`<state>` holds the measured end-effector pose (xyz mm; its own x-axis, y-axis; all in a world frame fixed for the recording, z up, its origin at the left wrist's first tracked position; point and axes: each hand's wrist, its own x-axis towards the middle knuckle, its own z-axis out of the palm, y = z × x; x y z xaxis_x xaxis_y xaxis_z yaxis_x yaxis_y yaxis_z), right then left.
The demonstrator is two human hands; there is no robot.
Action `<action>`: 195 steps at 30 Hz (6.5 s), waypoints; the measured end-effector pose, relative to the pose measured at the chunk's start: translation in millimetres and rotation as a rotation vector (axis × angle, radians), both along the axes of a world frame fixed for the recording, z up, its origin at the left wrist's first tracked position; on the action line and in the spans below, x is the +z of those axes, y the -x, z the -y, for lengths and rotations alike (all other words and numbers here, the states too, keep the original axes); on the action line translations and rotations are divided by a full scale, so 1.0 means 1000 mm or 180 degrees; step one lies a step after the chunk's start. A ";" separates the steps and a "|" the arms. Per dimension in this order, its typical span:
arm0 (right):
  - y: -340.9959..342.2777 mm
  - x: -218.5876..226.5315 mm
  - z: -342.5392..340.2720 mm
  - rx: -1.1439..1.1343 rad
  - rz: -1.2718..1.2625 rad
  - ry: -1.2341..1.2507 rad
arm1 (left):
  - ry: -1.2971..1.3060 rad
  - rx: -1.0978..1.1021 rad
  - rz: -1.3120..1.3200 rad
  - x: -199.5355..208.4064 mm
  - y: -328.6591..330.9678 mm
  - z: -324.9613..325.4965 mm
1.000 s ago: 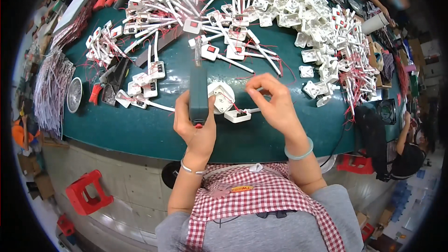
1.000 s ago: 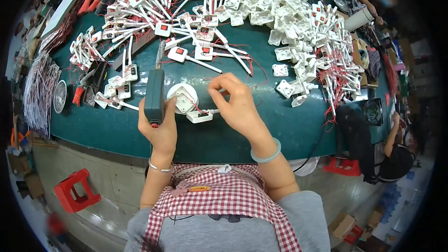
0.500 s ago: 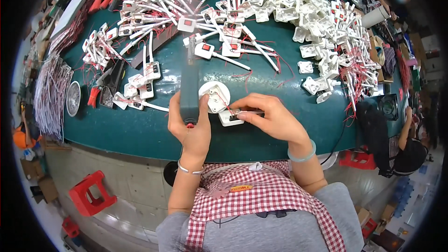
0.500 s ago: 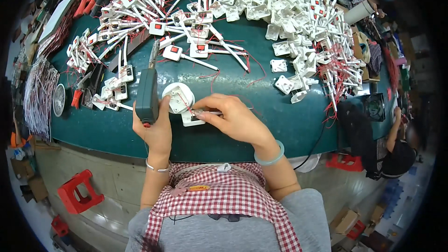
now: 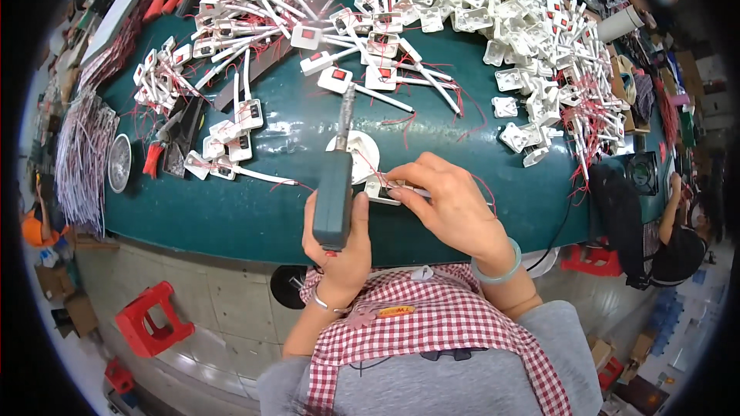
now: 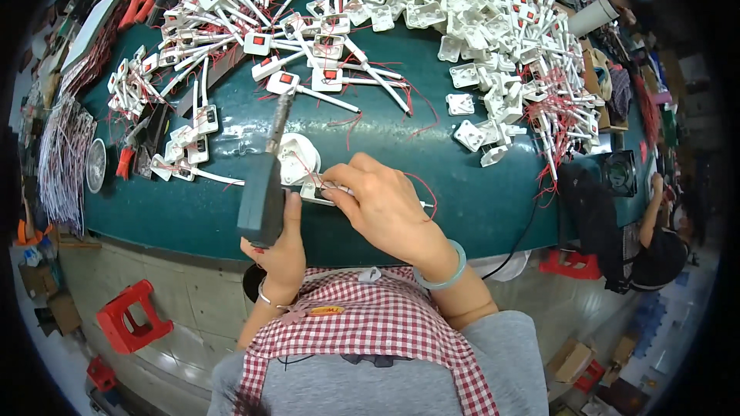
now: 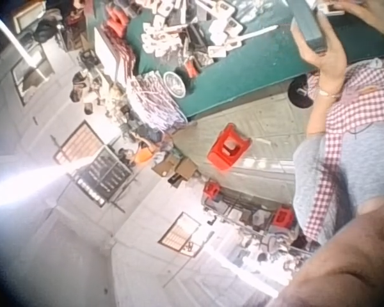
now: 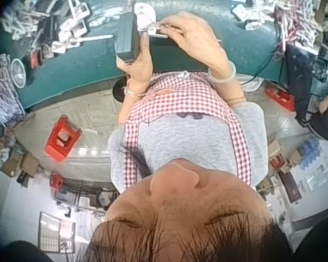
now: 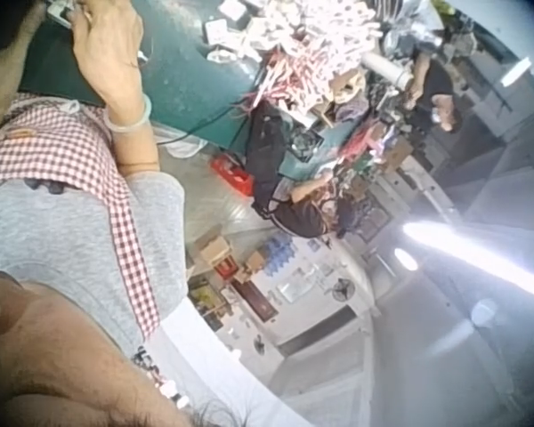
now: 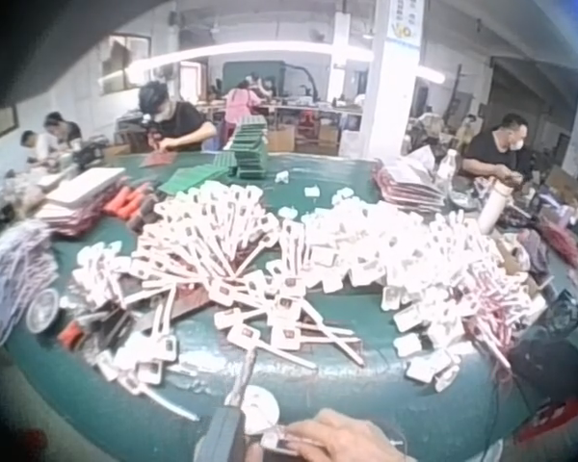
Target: Soldering wires onto small electronic components at an assembly line station.
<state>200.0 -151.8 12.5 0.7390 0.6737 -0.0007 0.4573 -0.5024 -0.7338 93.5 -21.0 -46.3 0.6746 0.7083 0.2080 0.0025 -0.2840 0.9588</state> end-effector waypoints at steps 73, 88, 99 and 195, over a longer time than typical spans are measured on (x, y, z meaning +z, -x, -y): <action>-0.015 -0.018 -0.051 -0.0083 0.0426 -0.1138 | 0.0025 -0.0091 0.0048 0.006 -0.046 -0.049; -0.010 -0.026 -0.057 -0.0289 0.0693 -0.0927 | 0.0078 -0.0005 0.0140 0.014 -0.036 -0.045; -0.010 -0.029 -0.058 -0.0242 0.0624 -0.0963 | 0.0061 0.0374 -0.0690 0.025 0.073 -0.033; -0.016 0.037 -0.146 0.0779 0.1530 -0.2053 | 0.0506 0.2290 0.0748 0.043 0.088 -0.065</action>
